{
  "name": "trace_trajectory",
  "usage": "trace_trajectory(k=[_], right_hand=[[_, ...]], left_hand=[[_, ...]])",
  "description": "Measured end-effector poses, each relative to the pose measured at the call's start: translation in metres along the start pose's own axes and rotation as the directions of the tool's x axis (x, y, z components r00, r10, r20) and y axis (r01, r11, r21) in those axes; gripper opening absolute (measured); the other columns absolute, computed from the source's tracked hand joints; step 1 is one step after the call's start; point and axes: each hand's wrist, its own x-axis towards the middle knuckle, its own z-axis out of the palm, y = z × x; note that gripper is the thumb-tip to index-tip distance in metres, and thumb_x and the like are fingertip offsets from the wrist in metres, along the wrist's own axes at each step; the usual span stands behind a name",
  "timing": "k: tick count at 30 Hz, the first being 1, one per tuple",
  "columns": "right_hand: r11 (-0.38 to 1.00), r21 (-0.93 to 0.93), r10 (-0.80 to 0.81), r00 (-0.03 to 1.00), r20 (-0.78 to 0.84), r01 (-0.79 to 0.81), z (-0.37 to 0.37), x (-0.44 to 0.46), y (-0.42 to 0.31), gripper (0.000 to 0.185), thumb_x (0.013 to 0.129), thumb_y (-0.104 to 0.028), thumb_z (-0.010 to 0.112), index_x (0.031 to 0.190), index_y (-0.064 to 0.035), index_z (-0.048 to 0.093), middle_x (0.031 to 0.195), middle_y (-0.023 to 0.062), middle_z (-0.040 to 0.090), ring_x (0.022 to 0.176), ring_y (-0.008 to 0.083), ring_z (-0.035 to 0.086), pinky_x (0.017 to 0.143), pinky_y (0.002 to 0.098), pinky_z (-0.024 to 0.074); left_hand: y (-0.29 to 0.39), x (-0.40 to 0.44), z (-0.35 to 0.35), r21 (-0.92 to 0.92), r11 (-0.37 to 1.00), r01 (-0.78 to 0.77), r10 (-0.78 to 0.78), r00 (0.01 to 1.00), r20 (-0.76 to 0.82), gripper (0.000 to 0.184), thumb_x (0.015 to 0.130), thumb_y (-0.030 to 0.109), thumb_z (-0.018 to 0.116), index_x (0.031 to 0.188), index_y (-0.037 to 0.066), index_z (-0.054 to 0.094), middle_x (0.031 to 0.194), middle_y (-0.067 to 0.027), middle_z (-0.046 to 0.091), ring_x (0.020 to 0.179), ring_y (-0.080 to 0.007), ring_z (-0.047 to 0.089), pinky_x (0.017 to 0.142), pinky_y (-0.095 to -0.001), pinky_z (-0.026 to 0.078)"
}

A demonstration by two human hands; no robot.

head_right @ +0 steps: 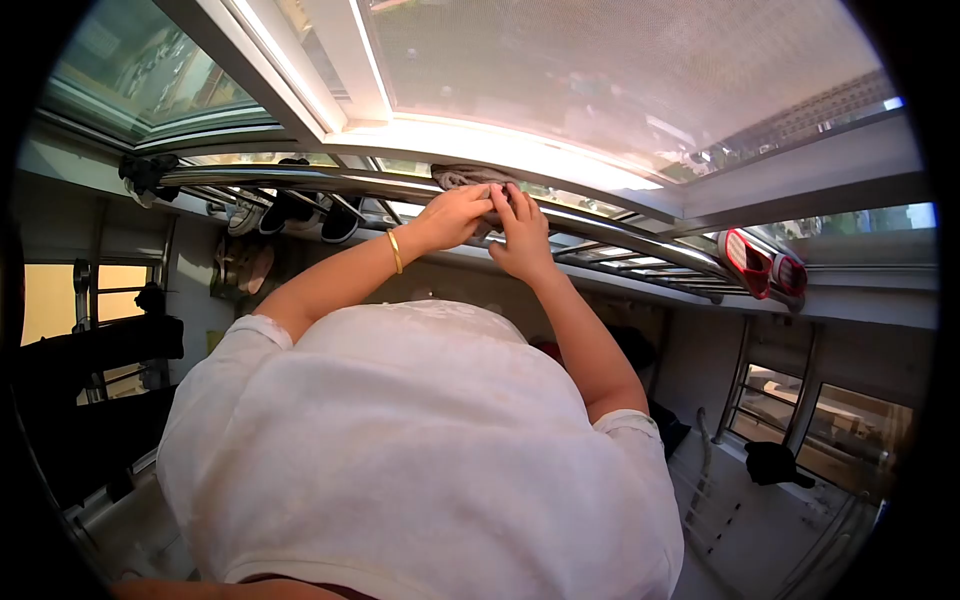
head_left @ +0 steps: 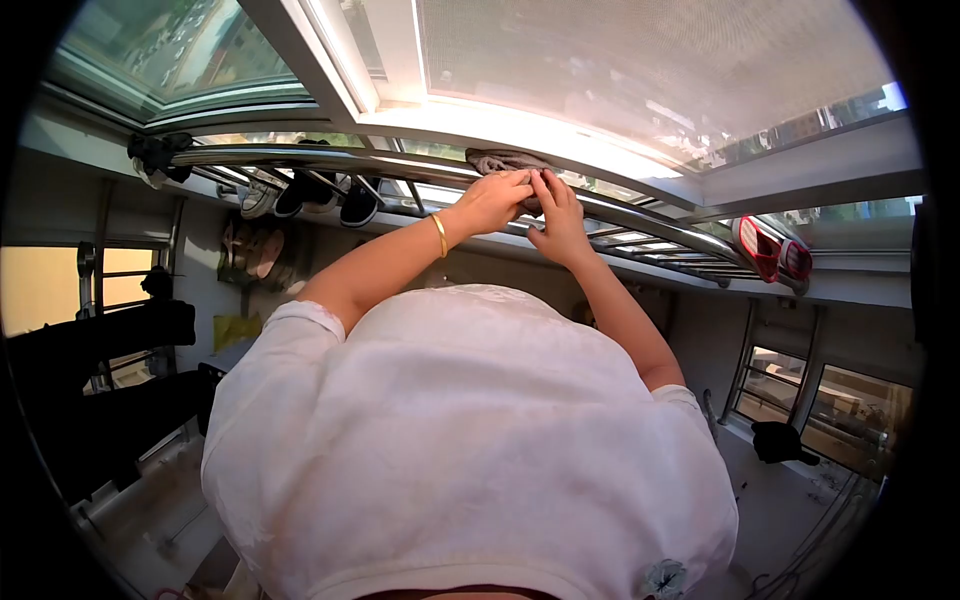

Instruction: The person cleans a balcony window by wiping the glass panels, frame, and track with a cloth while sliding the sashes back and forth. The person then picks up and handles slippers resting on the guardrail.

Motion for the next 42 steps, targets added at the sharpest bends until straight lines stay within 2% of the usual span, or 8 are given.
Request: trace_trajectory(k=[3, 6, 14, 25, 29, 35, 39, 42], right_hand=[[0.998, -0.060, -0.019, 0.999, -0.040, 0.017, 0.021, 0.021, -0.018, 0.090, 0.060, -0.020, 0.080, 0.142, -0.0130, 0.044, 0.125, 0.0138, 0.050, 0.115, 0.0330, 0.047, 0.094, 0.0451, 0.0395], [0.992, -0.108, -0.075, 0.992, -0.099, 0.064, 0.062, 0.045, -0.037, 0.084, 0.062, -0.023, 0.081, 0.138, -0.0115, 0.049, 0.117, 0.0114, 0.053, 0.107, 0.0306, 0.051, 0.089, 0.0433, 0.0398], [0.943, -0.269, -0.248, 0.954, -0.169, 0.198, 0.083, 0.062, -0.032, 0.056, 0.070, -0.025, 0.075, 0.121, -0.0093, 0.057, 0.114, 0.0088, 0.052, 0.106, 0.0265, 0.050, 0.091, 0.0422, 0.0391], [0.818, -0.511, 0.137, 0.952, -0.274, -0.264, -0.031, -0.066, 0.134, 0.074, 0.055, -0.024, 0.086, 0.123, -0.0200, 0.058, 0.123, 0.0051, 0.049, 0.116, 0.0275, 0.045, 0.098, 0.0469, 0.0339], [0.681, -0.585, 0.304, 0.897, -0.321, -0.441, -0.083, -0.106, 0.194, 0.057, 0.073, -0.008, 0.068, 0.128, -0.0170, 0.056, 0.127, 0.0088, 0.049, 0.117, 0.0325, 0.046, 0.095, 0.0454, 0.0385], [0.725, -0.049, 0.528, 0.600, -0.602, -0.687, -0.031, -0.079, 0.138, 0.051, 0.071, -0.001, 0.063, 0.121, -0.0051, 0.056, 0.124, 0.0189, 0.043, 0.112, 0.0407, 0.041, 0.098, 0.0473, 0.0380], [0.831, 0.081, 0.469, 0.614, -0.635, -0.551, -0.009, -0.057, 0.110, 0.039, 0.069, -0.005, 0.067, 0.107, -0.0063, 0.060, 0.116, 0.0163, 0.048, 0.110, 0.0399, 0.043, 0.099, 0.0485, 0.0373], [0.692, 0.068, 0.493, 0.403, -0.771, -0.718, -0.030, -0.074, 0.157, 0.031, 0.076, -0.009, 0.067, 0.106, -0.0110, 0.062, 0.126, 0.0156, 0.046, 0.117, 0.0384, 0.041, 0.101, 0.0490, 0.0352]], left_hand=[[0.020, -0.010, -0.033, -0.221, 0.924, 0.311, -0.316, 0.949, 0.010, 0.034, 0.076, -0.003, 0.060, 0.111, -0.001, 0.059, 0.127, -0.0179, 0.050, 0.108, -0.0363, 0.056, 0.090, -0.0404, 0.049], [-0.005, -0.046, -0.032, -0.101, 0.953, 0.286, -0.302, 0.928, -0.220, 0.033, 0.077, -0.001, 0.061, 0.110, 0.000, 0.060, 0.128, -0.0155, 0.049, 0.107, -0.0338, 0.058, 0.090, -0.0394, 0.050], [0.001, -0.058, -0.061, 0.301, 0.902, 0.311, -0.255, 0.943, -0.212, 0.038, 0.074, 0.016, 0.075, 0.109, 0.007, 0.065, 0.119, -0.0086, 0.059, 0.111, -0.0257, 0.056, 0.098, -0.0410, 0.037], [-0.013, -0.037, -0.059, 0.320, 0.904, 0.283, -0.294, 0.956, -0.015, 0.047, 0.074, 0.021, 0.078, 0.116, 0.007, 0.063, 0.113, -0.0078, 0.061, 0.109, -0.0283, 0.056, 0.100, -0.0432, 0.037], [-0.007, -0.017, -0.049, 0.316, 0.932, 0.179, -0.208, 0.976, 0.060, 0.047, 0.074, 0.021, 0.078, 0.116, 0.006, 0.062, 0.112, -0.0091, 0.061, 0.106, -0.0294, 0.056, 0.098, -0.0428, 0.039], [0.011, 0.045, -0.005, 0.226, 0.970, -0.090, 0.026, 0.961, 0.274, 0.053, 0.075, 0.023, 0.077, 0.120, 0.005, 0.056, 0.108, -0.0116, 0.060, 0.098, -0.0305, 0.059, 0.080, -0.0420, 0.047], [0.017, 0.088, 0.035, 0.244, 0.963, -0.116, -0.010, 0.889, 0.459, 0.060, 0.078, 0.031, 0.075, 0.127, 0.007, 0.051, 0.108, -0.0133, 0.060, 0.095, -0.0350, 0.060, 0.078, -0.0447, 0.049], [0.015, 0.104, 0.056, 0.199, 0.975, -0.102, -0.006, 0.877, 0.480, 0.059, 0.080, 0.033, 0.073, 0.128, 0.007, 0.051, 0.105, -0.0155, 0.062, 0.094, -0.0355, 0.061, 0.080, -0.0447, 0.049]])
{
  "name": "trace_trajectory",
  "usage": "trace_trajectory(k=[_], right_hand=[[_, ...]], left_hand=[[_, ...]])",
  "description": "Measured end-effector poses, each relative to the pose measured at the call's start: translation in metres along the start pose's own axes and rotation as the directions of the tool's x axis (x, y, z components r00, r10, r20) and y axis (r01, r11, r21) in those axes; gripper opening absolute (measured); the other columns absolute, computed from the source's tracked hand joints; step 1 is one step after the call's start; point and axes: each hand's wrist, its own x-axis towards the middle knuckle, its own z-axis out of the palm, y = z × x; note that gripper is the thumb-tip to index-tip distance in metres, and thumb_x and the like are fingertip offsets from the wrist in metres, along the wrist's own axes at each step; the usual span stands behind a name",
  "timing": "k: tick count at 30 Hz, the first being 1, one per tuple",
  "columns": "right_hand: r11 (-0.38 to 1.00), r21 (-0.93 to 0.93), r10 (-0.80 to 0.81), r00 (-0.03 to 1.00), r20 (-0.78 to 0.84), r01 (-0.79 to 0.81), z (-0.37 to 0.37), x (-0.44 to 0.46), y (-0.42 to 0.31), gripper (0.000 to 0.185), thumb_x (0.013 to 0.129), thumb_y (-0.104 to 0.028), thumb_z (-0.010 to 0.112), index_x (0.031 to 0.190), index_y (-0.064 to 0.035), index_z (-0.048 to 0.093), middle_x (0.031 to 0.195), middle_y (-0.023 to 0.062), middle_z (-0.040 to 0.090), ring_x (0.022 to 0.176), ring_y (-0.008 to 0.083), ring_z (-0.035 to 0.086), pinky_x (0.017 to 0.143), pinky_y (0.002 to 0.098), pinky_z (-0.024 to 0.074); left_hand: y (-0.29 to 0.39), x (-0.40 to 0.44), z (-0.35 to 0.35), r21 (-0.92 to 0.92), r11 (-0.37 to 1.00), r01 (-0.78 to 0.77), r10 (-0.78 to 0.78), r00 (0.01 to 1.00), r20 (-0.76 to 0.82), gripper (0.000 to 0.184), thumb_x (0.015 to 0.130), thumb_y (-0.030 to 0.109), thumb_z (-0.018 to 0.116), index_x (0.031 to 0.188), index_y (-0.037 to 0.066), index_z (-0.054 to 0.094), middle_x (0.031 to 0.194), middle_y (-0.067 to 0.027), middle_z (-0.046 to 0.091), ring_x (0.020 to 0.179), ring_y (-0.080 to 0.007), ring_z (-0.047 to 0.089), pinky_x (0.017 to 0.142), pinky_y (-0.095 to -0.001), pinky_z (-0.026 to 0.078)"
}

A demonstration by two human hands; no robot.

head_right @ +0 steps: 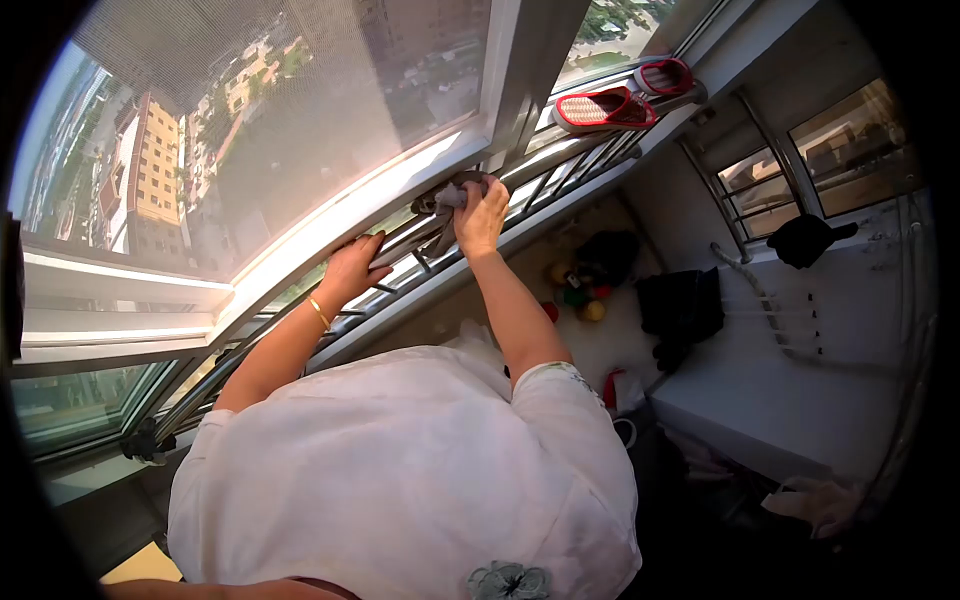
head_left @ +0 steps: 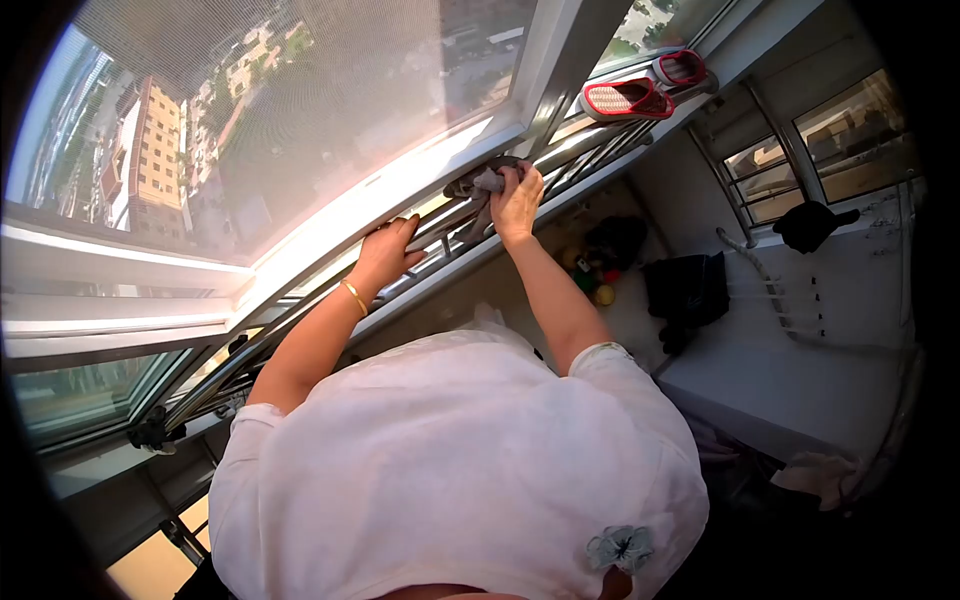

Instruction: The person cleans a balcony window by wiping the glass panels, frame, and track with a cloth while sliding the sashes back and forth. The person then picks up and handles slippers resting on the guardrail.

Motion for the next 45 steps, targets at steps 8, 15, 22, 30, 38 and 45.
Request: trace_trajectory(k=[8, 15, 22, 30, 38, 45], right_hand=[[0.880, 0.129, 0.475, 0.838, -0.268, -0.457, 0.032, 0.088, 0.100, 0.037, 0.088, -0.013, 0.058, 0.119, 0.0062, 0.053, 0.150, 0.0211, 0.031, 0.137, 0.0445, 0.024, 0.114, 0.0483, 0.0233], [0.884, 0.296, 0.426, 0.885, -0.187, -0.363, 0.011, 0.047, 0.031, 0.031, 0.086, -0.015, 0.070, 0.107, 0.0038, 0.056, 0.121, 0.0214, 0.054, 0.125, 0.0397, 0.041, 0.099, 0.0412, 0.0396], [0.581, 0.814, 0.496, 0.780, -0.381, 0.027, -0.077, 0.174, -0.023, 0.027, 0.099, -0.022, 0.057, 0.111, 0.0015, 0.050, 0.100, 0.0080, 0.061, 0.086, 0.0168, 0.058, 0.079, 0.0300, 0.0482], [0.224, 0.832, 0.765, 0.620, 0.173, -0.508, 0.024, 0.131, 0.020, 0.069, 0.099, -0.049, 0.042, 0.127, 0.0140, 0.048, 0.124, 0.0306, 0.056, 0.110, 0.0340, 0.058, 0.094, 0.0393, 0.0440], [0.435, 0.828, 0.686, 0.726, -0.049, -0.354, -0.025, 0.188, 0.012, 0.065, 0.098, -0.045, 0.046, 0.129, 0.0122, 0.048, 0.129, 0.0315, 0.050, 0.118, 0.0368, 0.051, 0.100, 0.0390, 0.0405], [0.888, 0.409, 0.423, 0.720, -0.550, -0.209, 0.028, 0.184, 0.054, 0.047, 0.095, -0.022, 0.046, 0.131, 0.0092, 0.043, 0.135, 0.0311, 0.045, 0.129, 0.0420, 0.042, 0.105, 0.0427, 0.0389]], left_hand=[[0.007, 0.006, -0.002, 0.014, 0.999, 0.045, -0.045, 0.999, -0.007, 0.054, 0.082, 0.033, 0.072, 0.124, 0.004, 0.054, 0.095, -0.0145, 0.066, 0.084, -0.0334, 0.064, 0.073, -0.0419, 0.052], [0.013, 0.008, -0.004, 0.011, 0.998, 0.068, -0.068, 0.998, 0.011, 0.055, 0.080, 0.032, 0.073, 0.124, 0.004, 0.054, 0.095, -0.0138, 0.067, 0.084, -0.0334, 0.064, 0.074, -0.0416, 0.051], [0.013, 0.008, 0.003, 0.043, 0.997, 0.058, -0.057, 0.998, -0.013, 0.055, 0.079, 0.031, 0.075, 0.123, 0.005, 0.055, 0.091, -0.0132, 0.066, 0.080, -0.0334, 0.064, 0.072, -0.0422, 0.051], [0.013, 0.009, 0.002, 0.082, 0.996, 0.039, -0.039, 0.999, -0.005, 0.058, 0.079, 0.032, 0.075, 0.126, 0.005, 0.052, 0.090, -0.0128, 0.065, 0.079, -0.0332, 0.063, 0.071, -0.0421, 0.051], [0.015, 0.008, 0.001, 0.097, 0.994, 0.057, -0.057, 0.998, 0.002, 0.057, 0.079, 0.032, 0.074, 0.125, 0.005, 0.053, 0.093, -0.0129, 0.066, 0.081, -0.0335, 0.064, 0.073, -0.0423, 0.051], [0.012, 0.010, 0.005, 0.084, 0.992, 0.092, -0.094, 0.996, 0.014, 0.062, 0.076, 0.029, 0.078, 0.127, 0.004, 0.053, 0.095, -0.0154, 0.066, 0.084, -0.0345, 0.064, 0.075, -0.0424, 0.051]])
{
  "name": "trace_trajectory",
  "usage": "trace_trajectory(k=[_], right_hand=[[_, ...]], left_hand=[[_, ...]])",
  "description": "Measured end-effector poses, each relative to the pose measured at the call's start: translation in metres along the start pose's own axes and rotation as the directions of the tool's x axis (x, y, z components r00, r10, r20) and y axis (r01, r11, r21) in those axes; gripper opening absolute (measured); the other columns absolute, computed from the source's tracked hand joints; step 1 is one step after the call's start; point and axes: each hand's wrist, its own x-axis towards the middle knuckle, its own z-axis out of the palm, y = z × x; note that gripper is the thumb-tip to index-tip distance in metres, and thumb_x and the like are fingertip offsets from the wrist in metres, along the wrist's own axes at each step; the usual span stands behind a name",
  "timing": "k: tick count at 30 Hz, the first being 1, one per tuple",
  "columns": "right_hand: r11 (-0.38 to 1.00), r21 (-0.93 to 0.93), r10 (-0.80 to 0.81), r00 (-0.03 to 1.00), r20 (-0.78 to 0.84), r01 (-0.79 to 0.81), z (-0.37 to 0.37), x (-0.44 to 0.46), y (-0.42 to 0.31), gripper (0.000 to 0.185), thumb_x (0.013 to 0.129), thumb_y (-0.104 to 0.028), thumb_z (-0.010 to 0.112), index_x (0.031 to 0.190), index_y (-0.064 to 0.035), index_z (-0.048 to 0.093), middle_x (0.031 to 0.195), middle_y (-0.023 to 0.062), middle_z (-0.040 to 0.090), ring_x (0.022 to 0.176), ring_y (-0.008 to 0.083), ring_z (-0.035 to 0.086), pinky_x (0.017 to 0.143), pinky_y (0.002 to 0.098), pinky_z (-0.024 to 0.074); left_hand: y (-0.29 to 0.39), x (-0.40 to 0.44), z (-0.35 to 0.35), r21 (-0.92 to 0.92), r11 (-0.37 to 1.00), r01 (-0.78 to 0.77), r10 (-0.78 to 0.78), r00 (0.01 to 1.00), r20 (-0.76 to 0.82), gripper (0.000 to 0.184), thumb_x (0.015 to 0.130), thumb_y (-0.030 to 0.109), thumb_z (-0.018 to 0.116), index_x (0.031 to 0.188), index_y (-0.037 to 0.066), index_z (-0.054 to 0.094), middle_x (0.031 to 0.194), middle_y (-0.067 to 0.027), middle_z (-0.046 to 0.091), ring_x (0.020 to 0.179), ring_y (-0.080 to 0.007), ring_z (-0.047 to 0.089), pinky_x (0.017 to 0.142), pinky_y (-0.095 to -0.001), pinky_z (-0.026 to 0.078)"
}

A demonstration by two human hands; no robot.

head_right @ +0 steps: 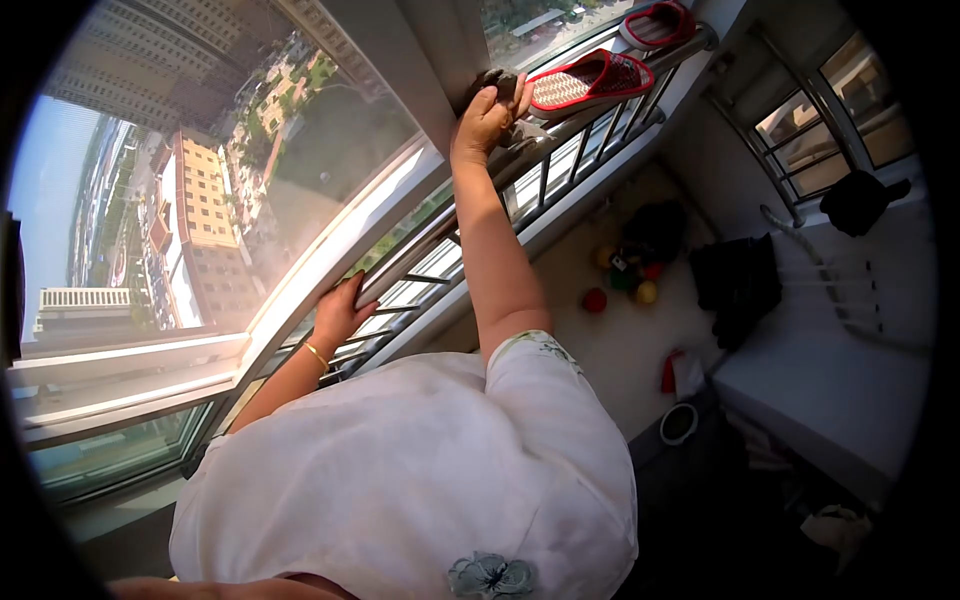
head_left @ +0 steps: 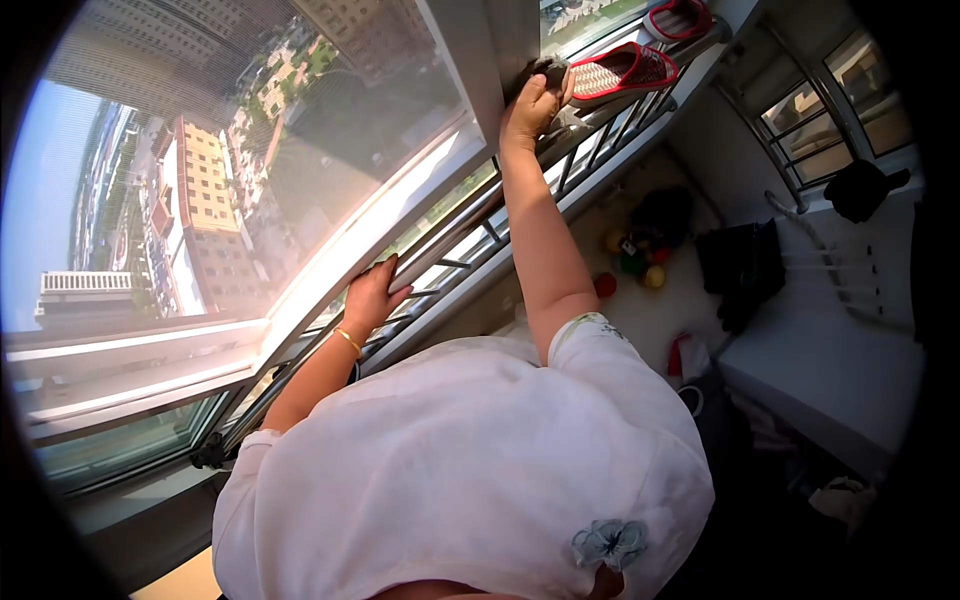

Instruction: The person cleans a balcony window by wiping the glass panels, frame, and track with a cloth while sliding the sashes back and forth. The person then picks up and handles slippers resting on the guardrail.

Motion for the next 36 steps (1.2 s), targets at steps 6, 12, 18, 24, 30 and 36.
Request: trace_trajectory(k=[6, 12, 18, 24, 30, 36], right_hand=[[0.599, 0.267, 0.722, 0.654, 0.226, -0.754, -0.017, -0.015, 0.000, 0.041, 0.096, -0.021, 0.045, 0.124, 0.0098, 0.041, 0.122, 0.0304, 0.053, 0.104, 0.0399, 0.058, 0.089, 0.0459, 0.0448], [0.884, 0.466, -0.114, 0.980, 0.162, 0.026, -0.036, 0.049, -0.112, 0.061, 0.093, -0.014, 0.049, 0.146, 0.0043, 0.025, 0.143, 0.0287, 0.037, 0.134, 0.0433, 0.035, 0.113, 0.0447, 0.0292], [0.981, 0.090, 0.155, 0.972, 0.177, -0.173, -0.001, 0.004, 0.007, 0.039, 0.089, -0.016, 0.042, 0.121, 0.0062, 0.050, 0.124, 0.0274, 0.050, 0.113, 0.0459, 0.045, 0.100, 0.0510, 0.0360], [0.808, 0.327, 0.267, 0.800, 0.538, -0.490, -0.057, -0.003, 0.047, 0.031, 0.078, -0.004, 0.053, 0.105, -0.0002, 0.065, 0.106, 0.0181, 0.058, 0.103, 0.0294, 0.056, 0.095, 0.0373, 0.0441], [0.857, -0.039, 0.396, 0.608, 0.688, -0.514, -0.134, 0.043, 0.065, 0.028, 0.092, -0.023, 0.058, 0.080, 0.0011, 0.065, 0.071, 0.0006, 0.059, 0.066, 0.0107, 0.053, 0.062, 0.0295, 0.0426], [0.796, -0.605, 0.320, 0.832, 0.453, 0.023, -0.135, 0.154, 0.079, 0.045, 0.088, -0.046, 0.062, 0.082, -0.0021, 0.066, 0.088, 0.0170, 0.070, 0.083, 0.0338, 0.067, 0.071, 0.0441, 0.0514]], left_hand=[[0.001, -0.001, 0.000, 0.020, 0.999, -0.025, 0.026, 0.999, -0.025, 0.057, 0.080, 0.033, 0.074, 0.125, 0.005, 0.053, 0.091, -0.0132, 0.066, 0.081, -0.0339, 0.064, 0.074, -0.0424, 0.051], [-0.001, -0.002, 0.001, 0.029, 1.000, -0.003, 0.003, 1.000, 0.006, 0.058, 0.079, 0.032, 0.074, 0.126, 0.005, 0.052, 0.094, -0.0141, 0.066, 0.084, -0.0347, 0.064, 0.075, -0.0434, 0.051], [0.002, -0.002, -0.003, 0.014, 1.000, 0.003, -0.003, 1.000, 0.015, 0.058, 0.079, 0.032, 0.074, 0.125, 0.005, 0.052, 0.094, -0.0140, 0.066, 0.084, -0.0346, 0.064, 0.076, -0.0433, 0.051], [0.006, -0.001, -0.006, 0.030, 1.000, -0.005, 0.005, 1.000, 0.001, 0.059, 0.077, 0.032, 0.076, 0.125, 0.006, 0.053, 0.093, -0.0134, 0.066, 0.083, -0.0342, 0.064, 0.076, -0.0429, 0.051], [0.003, -0.004, -0.003, 0.033, 0.999, -0.016, 0.018, 0.999, -0.051, 0.058, 0.077, 0.032, 0.076, 0.124, 0.006, 0.054, 0.093, -0.0124, 0.067, 0.083, -0.0329, 0.064, 0.076, -0.0426, 0.051], [0.004, -0.003, -0.005, 0.046, 0.999, -0.008, 0.010, 0.998, -0.055, 0.058, 0.076, 0.034, 0.077, 0.123, 0.006, 0.056, 0.091, -0.0112, 0.067, 0.081, -0.0325, 0.064, 0.075, -0.0419, 0.051]])
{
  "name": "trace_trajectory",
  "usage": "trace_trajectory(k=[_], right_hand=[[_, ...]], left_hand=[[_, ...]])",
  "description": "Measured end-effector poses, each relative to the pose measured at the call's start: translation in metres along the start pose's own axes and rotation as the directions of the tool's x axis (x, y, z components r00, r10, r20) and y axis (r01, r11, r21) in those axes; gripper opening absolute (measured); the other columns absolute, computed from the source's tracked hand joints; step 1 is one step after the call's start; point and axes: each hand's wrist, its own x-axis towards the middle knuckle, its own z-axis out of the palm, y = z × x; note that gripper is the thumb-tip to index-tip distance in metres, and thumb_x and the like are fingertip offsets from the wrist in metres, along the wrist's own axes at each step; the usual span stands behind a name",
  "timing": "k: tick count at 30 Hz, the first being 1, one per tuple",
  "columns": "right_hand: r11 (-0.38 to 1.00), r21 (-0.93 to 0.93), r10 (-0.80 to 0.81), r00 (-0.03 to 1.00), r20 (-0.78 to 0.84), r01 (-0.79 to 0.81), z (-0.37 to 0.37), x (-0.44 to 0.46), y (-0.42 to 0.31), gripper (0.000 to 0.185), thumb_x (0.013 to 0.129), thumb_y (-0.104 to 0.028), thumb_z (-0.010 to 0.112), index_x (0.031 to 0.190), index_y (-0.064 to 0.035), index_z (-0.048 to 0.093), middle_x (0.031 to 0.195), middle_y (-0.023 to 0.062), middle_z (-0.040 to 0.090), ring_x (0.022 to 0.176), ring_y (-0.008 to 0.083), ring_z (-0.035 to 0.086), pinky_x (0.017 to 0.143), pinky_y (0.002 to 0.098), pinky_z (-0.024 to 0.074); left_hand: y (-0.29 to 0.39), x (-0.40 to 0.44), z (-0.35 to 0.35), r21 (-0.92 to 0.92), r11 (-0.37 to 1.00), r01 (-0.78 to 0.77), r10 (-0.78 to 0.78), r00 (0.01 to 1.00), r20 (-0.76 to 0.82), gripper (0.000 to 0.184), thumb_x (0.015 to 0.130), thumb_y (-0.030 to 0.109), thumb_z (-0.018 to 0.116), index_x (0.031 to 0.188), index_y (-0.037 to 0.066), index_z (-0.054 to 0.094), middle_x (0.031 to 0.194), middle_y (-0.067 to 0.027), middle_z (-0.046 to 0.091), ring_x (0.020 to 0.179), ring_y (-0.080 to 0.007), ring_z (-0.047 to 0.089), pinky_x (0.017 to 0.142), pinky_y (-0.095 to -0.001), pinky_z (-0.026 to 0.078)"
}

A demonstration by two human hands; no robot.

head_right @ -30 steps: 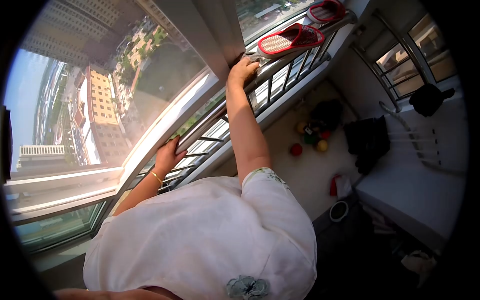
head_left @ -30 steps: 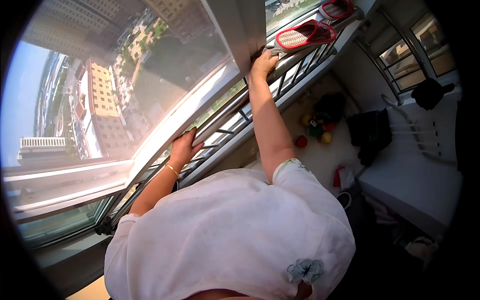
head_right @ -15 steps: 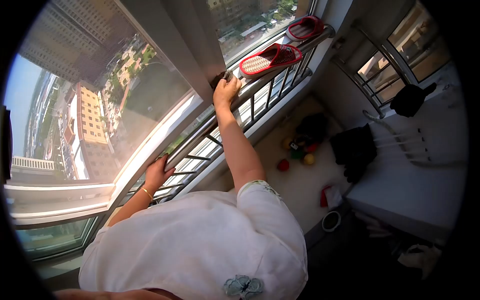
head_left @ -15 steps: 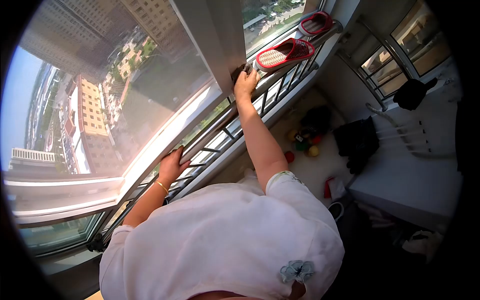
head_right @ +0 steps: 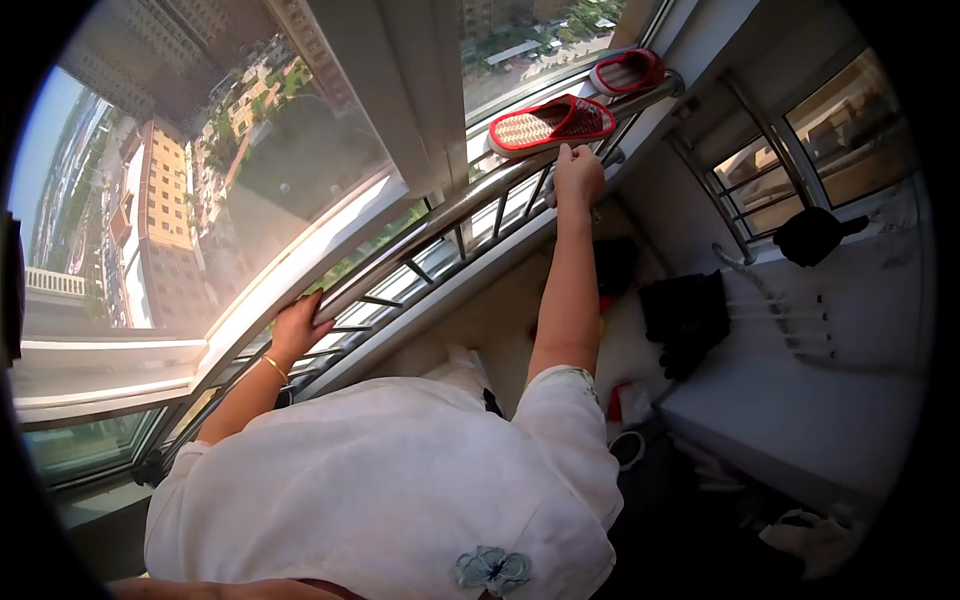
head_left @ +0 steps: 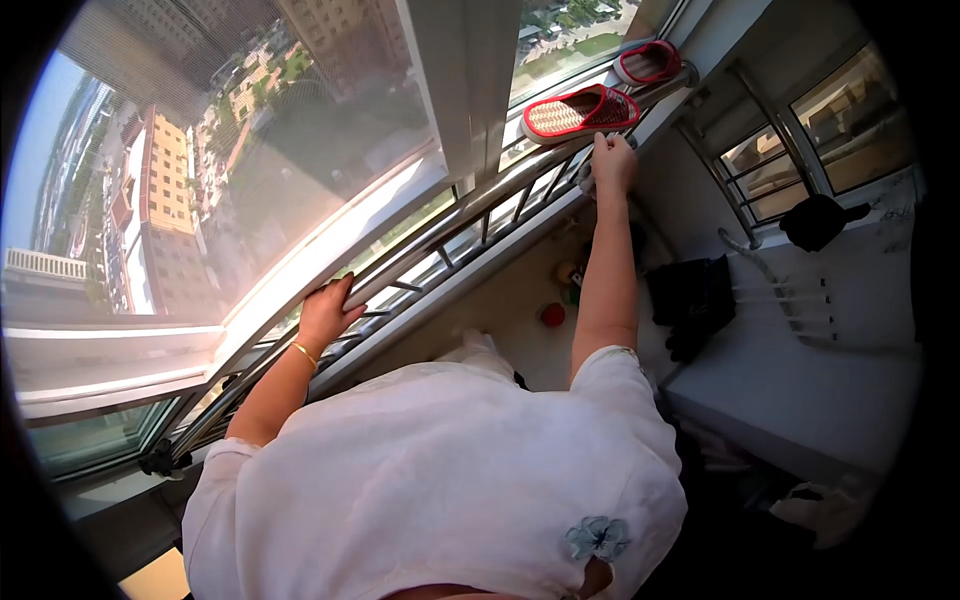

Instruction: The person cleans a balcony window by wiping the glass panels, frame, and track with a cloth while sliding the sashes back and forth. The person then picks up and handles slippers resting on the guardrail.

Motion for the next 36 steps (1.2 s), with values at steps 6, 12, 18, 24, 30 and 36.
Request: trace_trajectory(k=[6, 12, 18, 24, 30, 36], right_hand=[[0.865, -0.499, 0.119, 0.987, 0.106, -0.051, -0.004, 0.082, -0.054, 0.054, 0.084, -0.057, 0.058, 0.107, -0.0107, 0.072, 0.116, 0.0132, 0.068, 0.105, 0.0317, 0.066, 0.086, 0.0450, 0.0528], [0.882, -0.468, 0.181, 0.958, 0.222, -0.058, 0.000, 0.067, -0.047, 0.052, 0.081, -0.044, 0.049, 0.108, -0.0037, 0.071, 0.113, 0.0190, 0.068, 0.106, 0.0331, 0.065, 0.086, 0.0450, 0.0515], [0.999, 0.031, -0.027, 0.955, 0.297, 0.019, 0.000, -0.044, 0.016, 0.042, 0.079, -0.038, 0.059, 0.087, 0.0020, 0.071, 0.077, 0.0157, 0.068, 0.071, 0.0300, 0.064, 0.069, 0.0400, 0.0484], [0.886, 0.448, -0.135, 0.855, 0.501, -0.122, 0.019, -0.202, -0.048, 0.033, 0.087, -0.020, 0.060, 0.062, 0.0017, 0.052, 0.060, -0.0008, 0.050, 0.058, 0.0092, 0.041, 0.053, 0.0322, 0.0343], [0.815, 0.554, -0.272, 0.733, 0.623, -0.168, 0.049, -0.308, -0.111, 0.036, 0.085, -0.019, 0.066, 0.060, 0.0020, 0.050, 0.056, 0.0018, 0.049, 0.055, 0.0102, 0.040, 0.051, 0.0321, 0.0348], [0.826, 0.526, -0.367, 0.516, 0.774, -0.202, 0.053, -0.385, -0.158, 0.033, 0.088, -0.021, 0.068, 0.066, 0.0005, 0.057, 0.062, 0.0006, 0.054, 0.057, 0.0076, 0.042, 0.052, 0.0268, 0.0355]], left_hand=[[-0.003, -0.001, 0.001, 0.015, 1.000, -0.016, 0.016, 1.000, -0.001, 0.058, 0.078, 0.036, 0.074, 0.125, 0.008, 0.055, 0.091, -0.0112, 0.065, 0.079, -0.0315, 0.063, 0.072, -0.0413, 0.051], [-0.010, -0.005, 0.005, -0.029, 0.999, 0.025, -0.024, 0.999, 0.036, 0.060, 0.077, 0.036, 0.074, 0.126, 0.007, 0.054, 0.093, -0.0115, 0.064, 0.083, -0.0320, 0.063, 0.074, -0.0406, 0.050], [-0.012, -0.008, 0.006, -0.050, 0.998, 0.029, -0.027, 0.999, 0.028, 0.058, 0.078, 0.037, 0.073, 0.125, 0.007, 0.054, 0.099, -0.0110, 0.064, 0.089, -0.0312, 0.063, 0.077, -0.0397, 0.051], [-0.009, -0.014, 0.002, -0.123, 0.992, -0.002, -0.002, 1.000, -0.028, 0.070, 0.075, 0.033, 0.077, 0.132, 0.007, 0.046, 0.114, -0.0105, 0.059, 0.103, -0.0296, 0.059, 0.088, -0.0394, 0.048], [0.034, -0.091, 0.008, -0.489, 0.868, -0.088, -0.150, 0.892, -0.427, 0.111, 0.063, 0.032, 0.088, 0.151, 0.012, 0.022, 0.145, -0.0172, 0.037, 0.127, -0.0358, 0.045, 0.105, -0.0402, 0.040], [0.004, -0.141, -0.010, -0.737, 0.655, 0.168, -0.641, 0.640, -0.424, 0.065, 0.074, 0.010, 0.076, 0.133, 0.007, 0.049, 0.128, -0.0147, 0.046, 0.120, -0.0316, 0.049, 0.103, -0.0365, 0.041]])
